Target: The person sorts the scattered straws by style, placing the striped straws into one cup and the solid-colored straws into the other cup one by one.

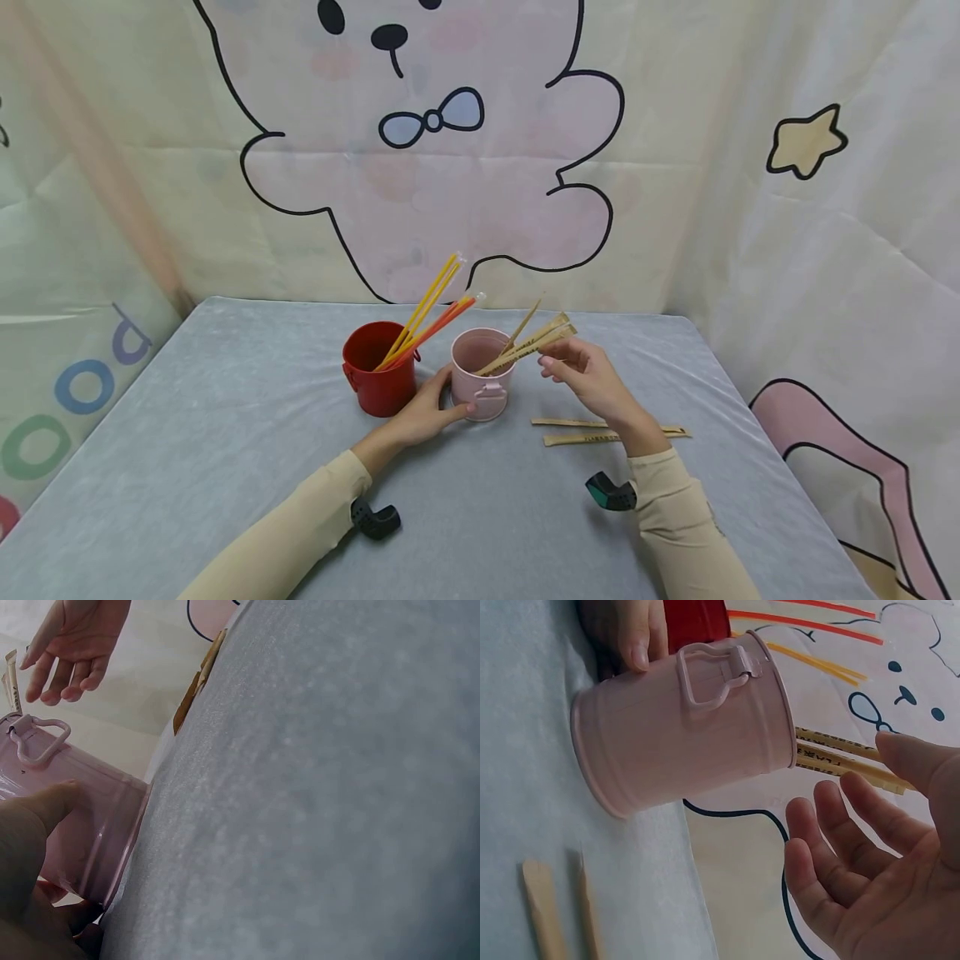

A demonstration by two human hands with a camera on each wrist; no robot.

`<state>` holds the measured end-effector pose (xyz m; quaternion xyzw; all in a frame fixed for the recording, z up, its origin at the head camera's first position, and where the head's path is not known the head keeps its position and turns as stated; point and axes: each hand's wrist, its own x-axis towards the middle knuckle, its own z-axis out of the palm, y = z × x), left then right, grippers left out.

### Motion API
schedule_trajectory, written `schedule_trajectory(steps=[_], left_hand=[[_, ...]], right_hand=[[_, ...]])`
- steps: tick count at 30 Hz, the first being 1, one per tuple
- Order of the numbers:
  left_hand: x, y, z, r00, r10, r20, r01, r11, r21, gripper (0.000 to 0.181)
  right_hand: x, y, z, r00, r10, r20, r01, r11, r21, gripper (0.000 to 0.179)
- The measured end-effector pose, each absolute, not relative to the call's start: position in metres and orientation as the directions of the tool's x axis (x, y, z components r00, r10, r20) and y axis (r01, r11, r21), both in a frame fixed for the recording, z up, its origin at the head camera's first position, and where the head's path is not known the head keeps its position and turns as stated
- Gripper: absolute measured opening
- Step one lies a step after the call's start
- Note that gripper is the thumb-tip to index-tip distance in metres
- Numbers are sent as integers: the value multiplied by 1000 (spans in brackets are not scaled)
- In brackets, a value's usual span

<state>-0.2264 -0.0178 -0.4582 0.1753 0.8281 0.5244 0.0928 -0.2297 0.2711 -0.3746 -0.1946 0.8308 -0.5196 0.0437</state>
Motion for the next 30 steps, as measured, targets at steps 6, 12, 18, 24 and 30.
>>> schedule_trajectory(steps=[6,12,18,24,30], left_hand=[[-228,-17,-460,-920,391,22,189,393,900,80],[-228,-16,-458,-923,384,16,180,394,901,79],[-228,-16,-459,-925,380,17,179,396,901,78],[-229,-18,-457,-925,377,35,192,388,902,79],[-229,-17,-459,-925,380,14,176,395,902,79]], right_hand=[[-228,279,-371,-909,-399,123,-287,384,-877,32],[-222,297,-370,-900,-416,129,-310,405,-860,29],[-215,327,-379,-892,-439,102,-303,416,-857,27],[-219,341,-381,-877,-473,88,-307,410,-859,28],[-219,349,-386,-883,-469,15,-258,458,-851,33]])
